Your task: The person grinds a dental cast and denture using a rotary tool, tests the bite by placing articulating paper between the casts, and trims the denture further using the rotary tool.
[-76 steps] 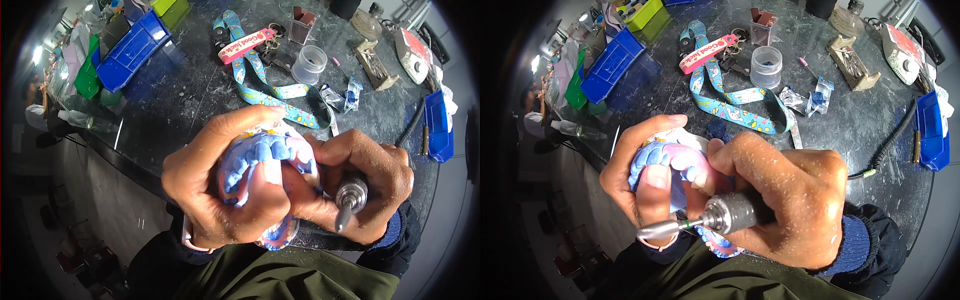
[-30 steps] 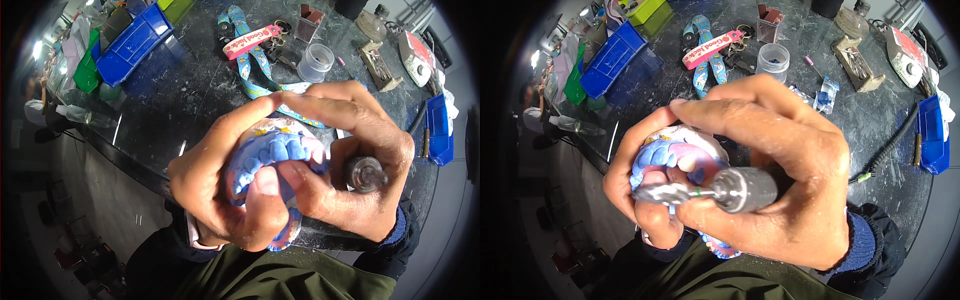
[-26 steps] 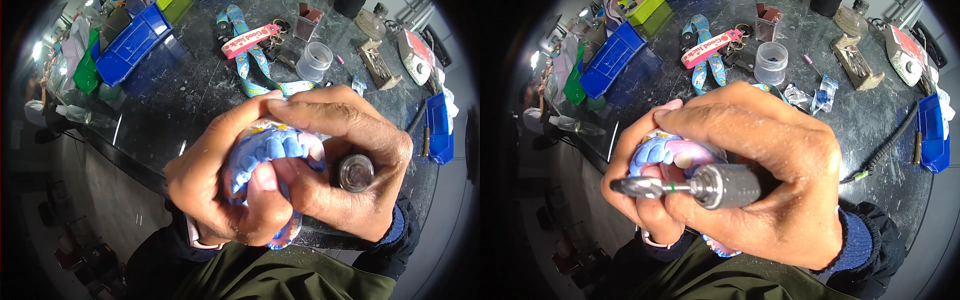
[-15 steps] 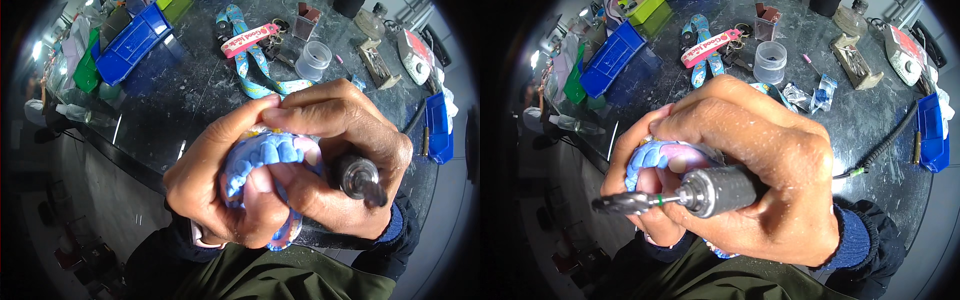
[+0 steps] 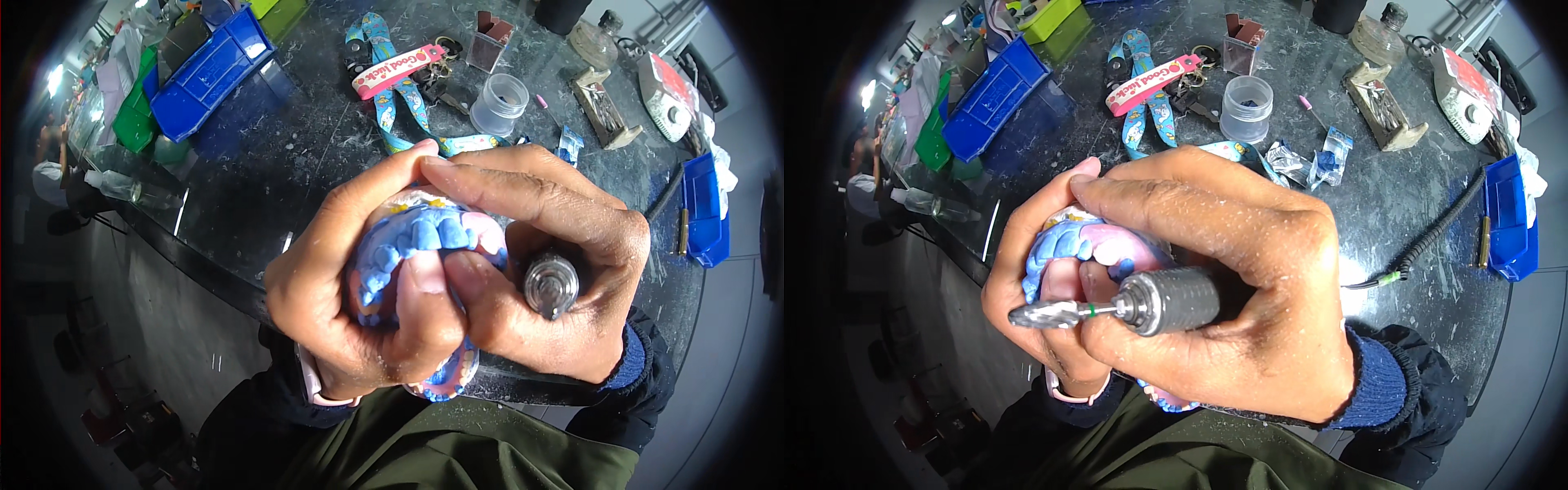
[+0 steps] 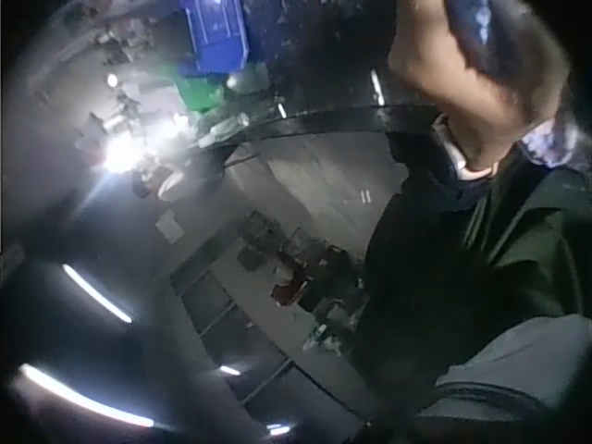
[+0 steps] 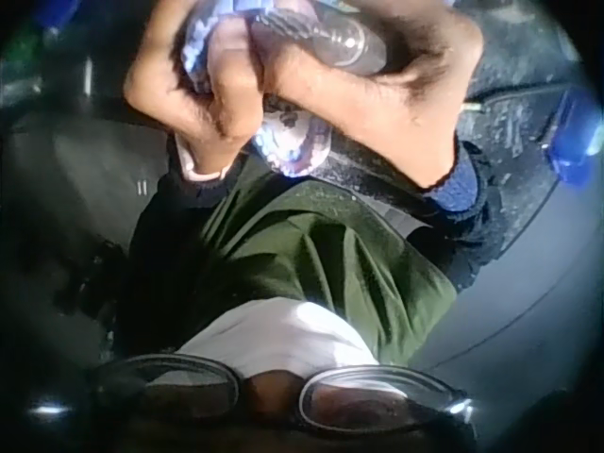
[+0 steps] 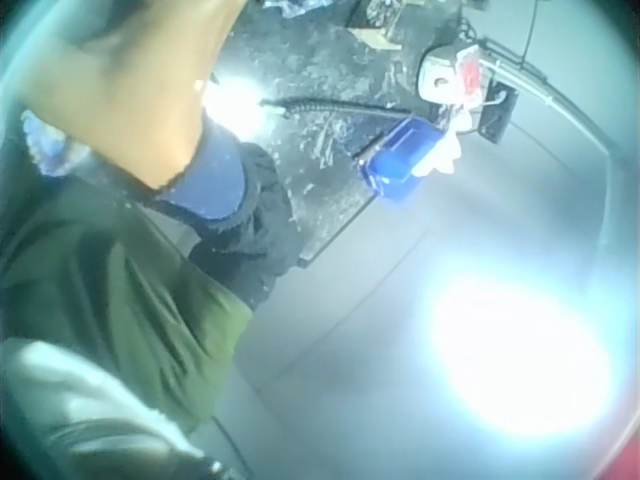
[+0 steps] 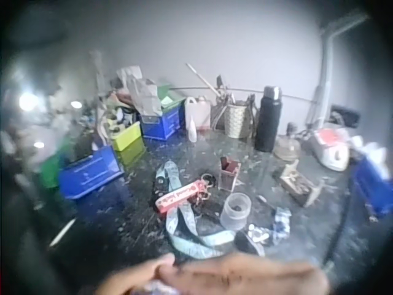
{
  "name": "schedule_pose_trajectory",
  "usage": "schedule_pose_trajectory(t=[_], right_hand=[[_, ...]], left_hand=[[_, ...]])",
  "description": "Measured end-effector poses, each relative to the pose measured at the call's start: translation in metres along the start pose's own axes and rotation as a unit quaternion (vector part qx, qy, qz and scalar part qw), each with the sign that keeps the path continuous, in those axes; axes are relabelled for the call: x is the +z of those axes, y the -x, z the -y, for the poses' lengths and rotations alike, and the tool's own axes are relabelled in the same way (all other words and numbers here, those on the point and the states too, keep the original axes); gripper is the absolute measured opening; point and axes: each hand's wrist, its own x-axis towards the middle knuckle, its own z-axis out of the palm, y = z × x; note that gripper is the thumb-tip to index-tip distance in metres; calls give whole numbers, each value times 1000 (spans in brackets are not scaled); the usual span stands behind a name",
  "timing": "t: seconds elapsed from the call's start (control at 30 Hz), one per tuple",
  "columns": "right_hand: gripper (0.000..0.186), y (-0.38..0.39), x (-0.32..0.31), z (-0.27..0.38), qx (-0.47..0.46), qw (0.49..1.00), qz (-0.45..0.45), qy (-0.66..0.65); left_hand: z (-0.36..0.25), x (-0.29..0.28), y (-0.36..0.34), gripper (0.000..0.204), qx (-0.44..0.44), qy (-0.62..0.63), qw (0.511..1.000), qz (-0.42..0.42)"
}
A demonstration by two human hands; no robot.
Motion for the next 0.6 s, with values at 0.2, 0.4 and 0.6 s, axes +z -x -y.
schedule_pose_trajectory(t=[0.2,0.4,0.6], right_hand=[[41,-2,1,4,6,1000,1,-11],[35,-1,2,5,-19,999,-14,23],[35,-1,3,7,-26,998,-4,61]], left_hand=[[-2,-4,1,53,17,9,1000,-3],[-1,-4,1,46,21,46,999,12],[-5,-9,2,45,-23,47,998,37]])
